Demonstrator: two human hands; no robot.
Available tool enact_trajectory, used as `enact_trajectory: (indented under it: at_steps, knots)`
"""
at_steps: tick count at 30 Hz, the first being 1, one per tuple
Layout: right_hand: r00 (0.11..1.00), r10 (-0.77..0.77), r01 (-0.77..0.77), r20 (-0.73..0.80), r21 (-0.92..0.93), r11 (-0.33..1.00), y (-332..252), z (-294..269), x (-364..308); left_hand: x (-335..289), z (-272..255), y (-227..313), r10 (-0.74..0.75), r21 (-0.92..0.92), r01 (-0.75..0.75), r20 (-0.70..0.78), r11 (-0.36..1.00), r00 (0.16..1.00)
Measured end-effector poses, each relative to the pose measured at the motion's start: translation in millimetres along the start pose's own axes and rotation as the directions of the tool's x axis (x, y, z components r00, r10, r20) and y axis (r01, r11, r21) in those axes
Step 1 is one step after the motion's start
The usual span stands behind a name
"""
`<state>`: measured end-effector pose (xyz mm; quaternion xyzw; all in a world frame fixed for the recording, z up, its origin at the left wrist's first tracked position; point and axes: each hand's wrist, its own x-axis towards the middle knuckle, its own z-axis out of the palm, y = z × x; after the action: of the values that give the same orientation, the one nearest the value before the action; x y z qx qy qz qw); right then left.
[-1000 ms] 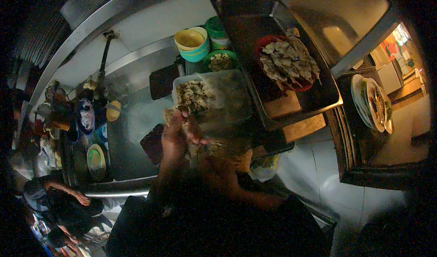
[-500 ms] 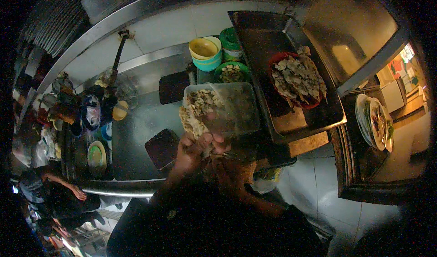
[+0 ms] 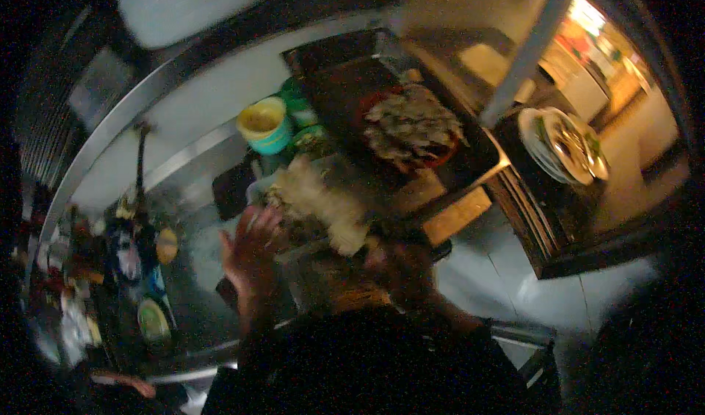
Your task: The person repeatedly takes portions of a shredded mixture from a plastic container and wraps them around wooden skewers. The assembled skewers are placed into a red bowl. The person occasionally transfers loose mixture from the bowl back into the container.
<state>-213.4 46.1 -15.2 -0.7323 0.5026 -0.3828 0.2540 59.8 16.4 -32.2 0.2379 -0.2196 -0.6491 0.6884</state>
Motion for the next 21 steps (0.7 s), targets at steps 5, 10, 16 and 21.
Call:
enact_trajectory:
  at_steps: [5, 10, 16, 21]
  knots:
    - [0.924, 0.378, -0.215, -0.059, 0.736, 0.641, 14.6, -113.3, 93.8, 3.9, -34.0, -13.3, 0.091, 0.425, -0.039, -0.101, 0.904, 0.991]
    - [0.903, 0.273, -0.429, 0.332, 0.73, 0.532, 72.1, -157.8, 146.4, 10.2, -29.3, -32.1, 0.06, 0.658, 0.007, -0.08, 0.753, 0.995]
    - [0.953, 0.288, -0.294, -0.092, -0.065, 0.954, 100.7, -108.9, 186.2, -1.1, -53.6, -29.7, 0.125, 0.69, 0.005, -0.137, 0.724, 0.983]
    - [0.953, 0.165, -0.228, -0.255, -0.241, 0.943, 10.9, -113.5, 141.5, -11.9, -87.5, -3.8, 0.217, 0.682, 0.023, -0.264, 0.731, 0.94]
